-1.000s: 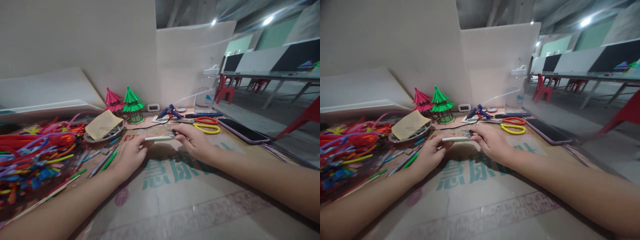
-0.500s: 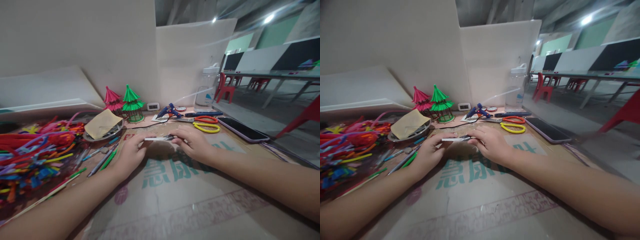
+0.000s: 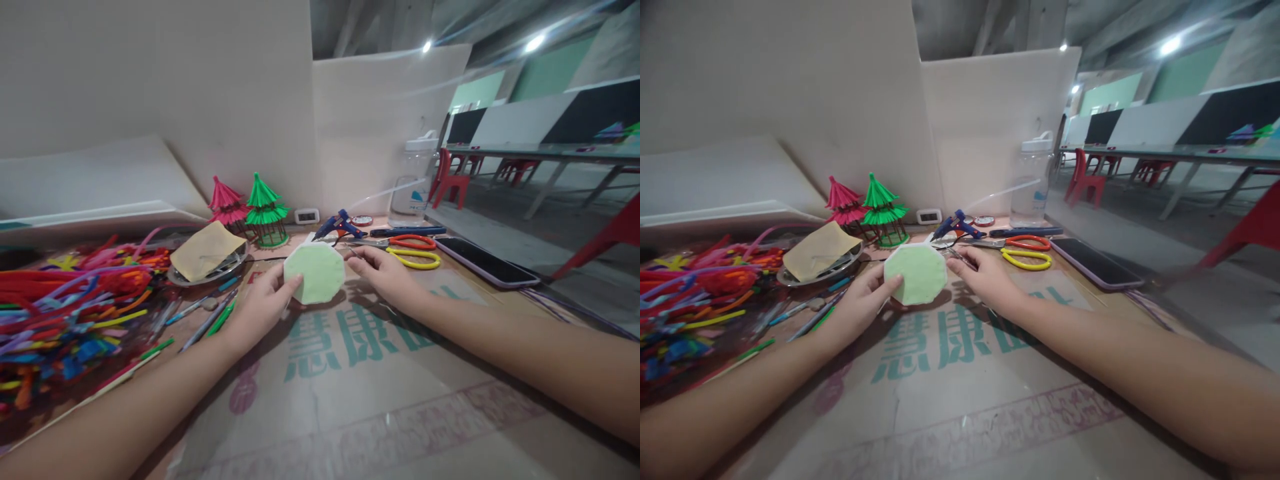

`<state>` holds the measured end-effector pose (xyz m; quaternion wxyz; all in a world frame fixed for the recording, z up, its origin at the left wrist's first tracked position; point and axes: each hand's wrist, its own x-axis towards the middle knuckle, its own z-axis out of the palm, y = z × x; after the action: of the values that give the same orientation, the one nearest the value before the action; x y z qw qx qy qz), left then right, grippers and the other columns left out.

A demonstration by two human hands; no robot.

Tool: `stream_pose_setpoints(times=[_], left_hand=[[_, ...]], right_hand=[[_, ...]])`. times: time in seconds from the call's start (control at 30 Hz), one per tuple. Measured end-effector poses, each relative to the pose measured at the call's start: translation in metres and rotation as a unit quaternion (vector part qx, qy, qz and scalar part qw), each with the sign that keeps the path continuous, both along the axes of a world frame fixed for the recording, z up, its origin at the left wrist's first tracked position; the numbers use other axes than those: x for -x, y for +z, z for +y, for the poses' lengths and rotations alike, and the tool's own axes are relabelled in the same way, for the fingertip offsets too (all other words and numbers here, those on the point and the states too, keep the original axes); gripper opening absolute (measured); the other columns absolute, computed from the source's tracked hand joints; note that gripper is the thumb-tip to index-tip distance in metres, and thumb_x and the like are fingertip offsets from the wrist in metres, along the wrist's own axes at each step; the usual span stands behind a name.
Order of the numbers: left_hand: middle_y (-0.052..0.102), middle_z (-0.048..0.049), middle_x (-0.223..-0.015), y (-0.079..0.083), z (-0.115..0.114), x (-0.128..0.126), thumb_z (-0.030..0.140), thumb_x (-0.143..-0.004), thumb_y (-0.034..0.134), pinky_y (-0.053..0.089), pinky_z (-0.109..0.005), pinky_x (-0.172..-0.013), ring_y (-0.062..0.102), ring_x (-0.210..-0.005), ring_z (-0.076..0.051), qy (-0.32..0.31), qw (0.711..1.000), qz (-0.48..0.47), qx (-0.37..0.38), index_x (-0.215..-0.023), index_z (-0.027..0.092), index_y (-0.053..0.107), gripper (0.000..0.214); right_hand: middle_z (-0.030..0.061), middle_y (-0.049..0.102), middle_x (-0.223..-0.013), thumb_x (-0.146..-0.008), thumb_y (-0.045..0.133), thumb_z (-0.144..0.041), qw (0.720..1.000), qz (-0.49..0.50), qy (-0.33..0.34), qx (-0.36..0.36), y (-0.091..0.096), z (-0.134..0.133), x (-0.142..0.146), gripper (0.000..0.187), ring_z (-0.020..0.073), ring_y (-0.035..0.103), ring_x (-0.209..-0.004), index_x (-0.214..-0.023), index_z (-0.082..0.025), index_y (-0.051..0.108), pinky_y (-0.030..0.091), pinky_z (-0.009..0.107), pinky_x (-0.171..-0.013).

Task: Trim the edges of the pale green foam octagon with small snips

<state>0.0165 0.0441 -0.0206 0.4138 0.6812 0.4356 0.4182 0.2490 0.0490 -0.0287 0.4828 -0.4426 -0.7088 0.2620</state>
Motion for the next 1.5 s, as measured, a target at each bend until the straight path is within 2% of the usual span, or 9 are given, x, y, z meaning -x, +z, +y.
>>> stream_pose_setpoints(times=[0.13,0.27,0.4,0.57,0.87,1.0,1.13,1.3,1.5], left_hand=[[0.072,-0.0062,-0.094,-0.004,0.006,0.003,0.052,-0.084,0.06,0.061,-0.033,-0.064,0.068,-0.074,-0.021,-0.023,0.994,-0.063,0.088,-0.114,0.017,0.064,0.046],[0.074,-0.0065,-0.089,-0.007,0.009,0.006,0.059,-0.086,0.054,0.06,-0.033,-0.064,0.069,-0.071,-0.021,-0.017,0.994,-0.064,0.087,-0.103,0.017,0.068,0.047],[0.073,-0.0072,-0.096,-0.004,0.006,0.004,0.054,-0.082,0.065,0.057,-0.027,-0.06,0.069,-0.071,-0.018,-0.026,0.999,-0.018,0.038,-0.118,0.016,0.061,0.052],[0.072,-0.0065,-0.092,0.001,0.001,0.0,0.046,-0.078,0.069,0.051,-0.023,-0.049,0.067,-0.062,-0.015,-0.003,0.999,0.04,0.021,-0.12,0.015,0.057,0.054],[0.073,-0.0054,-0.09,0.0,0.0,0.001,0.049,-0.078,0.068,0.055,-0.029,-0.065,0.068,-0.078,-0.021,-0.02,0.998,0.062,-0.013,-0.108,0.016,0.066,0.044],[0.072,-0.0044,-0.095,0.001,-0.003,0.003,0.042,-0.081,0.067,0.053,-0.032,-0.073,0.066,-0.087,-0.023,0.021,0.992,0.102,-0.074,-0.105,0.017,0.066,0.035],[0.069,-0.0008,-0.09,0.0,-0.005,0.004,0.032,-0.083,0.065,0.05,-0.028,-0.073,0.064,-0.085,-0.02,0.045,0.977,0.142,-0.15,-0.1,0.019,0.064,0.022],[0.07,-0.0017,-0.096,-0.002,-0.008,0.004,0.033,-0.087,0.061,0.049,-0.029,-0.081,0.064,-0.09,-0.019,0.019,0.97,0.148,-0.19,-0.099,0.021,0.065,0.017],[0.073,-0.0037,-0.107,-0.001,-0.01,0.005,0.027,-0.089,0.059,0.05,-0.032,-0.092,0.067,-0.101,-0.021,0.018,0.966,0.145,-0.213,-0.104,0.022,0.069,0.019]], right_hand=[[-0.0027,0.055,-0.064,-0.082,0.06,-0.044,0.996,0.003,0.029,0.089,0.0,-0.001,0.003,0.028,0.012,0.047,-0.056,-0.081,-0.016,0.064,0.038,0.025,-0.053],[-0.0055,0.043,-0.057,-0.081,0.06,-0.048,0.992,0.014,0.017,0.124,-0.001,-0.004,0.003,0.032,0.0095,0.038,-0.049,-0.074,-0.017,0.061,0.033,0.023,-0.046],[-0.0056,0.043,-0.056,-0.083,0.058,-0.048,0.991,0.012,0.031,0.131,-0.001,-0.005,0.003,0.031,0.0101,0.04,-0.048,-0.077,-0.017,0.061,0.034,0.023,-0.044],[-0.0035,0.05,-0.058,-0.085,0.056,-0.041,0.996,-0.015,0.039,0.08,0.0,-0.008,0.005,0.026,0.0103,0.043,-0.05,-0.076,-0.017,0.061,0.032,0.022,-0.044],[-0.0025,0.053,-0.061,-0.088,0.056,-0.04,0.999,-0.034,0.029,0.023,0.002,-0.011,0.004,0.026,0.0109,0.045,-0.053,-0.077,-0.017,0.062,0.036,0.023,-0.049],[0.0055,0.067,-0.087,-0.092,0.05,-0.045,0.997,-0.032,0.041,-0.053,0.004,-0.014,0.002,0.031,0.0189,0.061,-0.078,-0.096,-0.017,0.064,0.049,0.03,-0.067],[0.0106,0.068,-0.115,-0.098,0.042,-0.042,0.982,-0.071,0.014,-0.176,0.003,-0.015,-0.002,0.034,0.0242,0.062,-0.106,-0.115,-0.02,0.062,0.048,0.04,-0.09],[0.0084,0.07,-0.095,-0.1,0.04,-0.042,0.949,-0.178,0.02,-0.26,0.003,-0.018,-0.003,0.036,0.0226,0.062,-0.09,-0.114,-0.02,0.065,0.049,0.037,-0.08],[0.0075,0.067,-0.086,-0.1,0.04,-0.039,0.935,-0.219,0.015,-0.278,0.006,-0.023,-0.002,0.034,0.0216,0.06,-0.083,-0.11,-0.02,0.067,0.047,0.034,-0.074]])
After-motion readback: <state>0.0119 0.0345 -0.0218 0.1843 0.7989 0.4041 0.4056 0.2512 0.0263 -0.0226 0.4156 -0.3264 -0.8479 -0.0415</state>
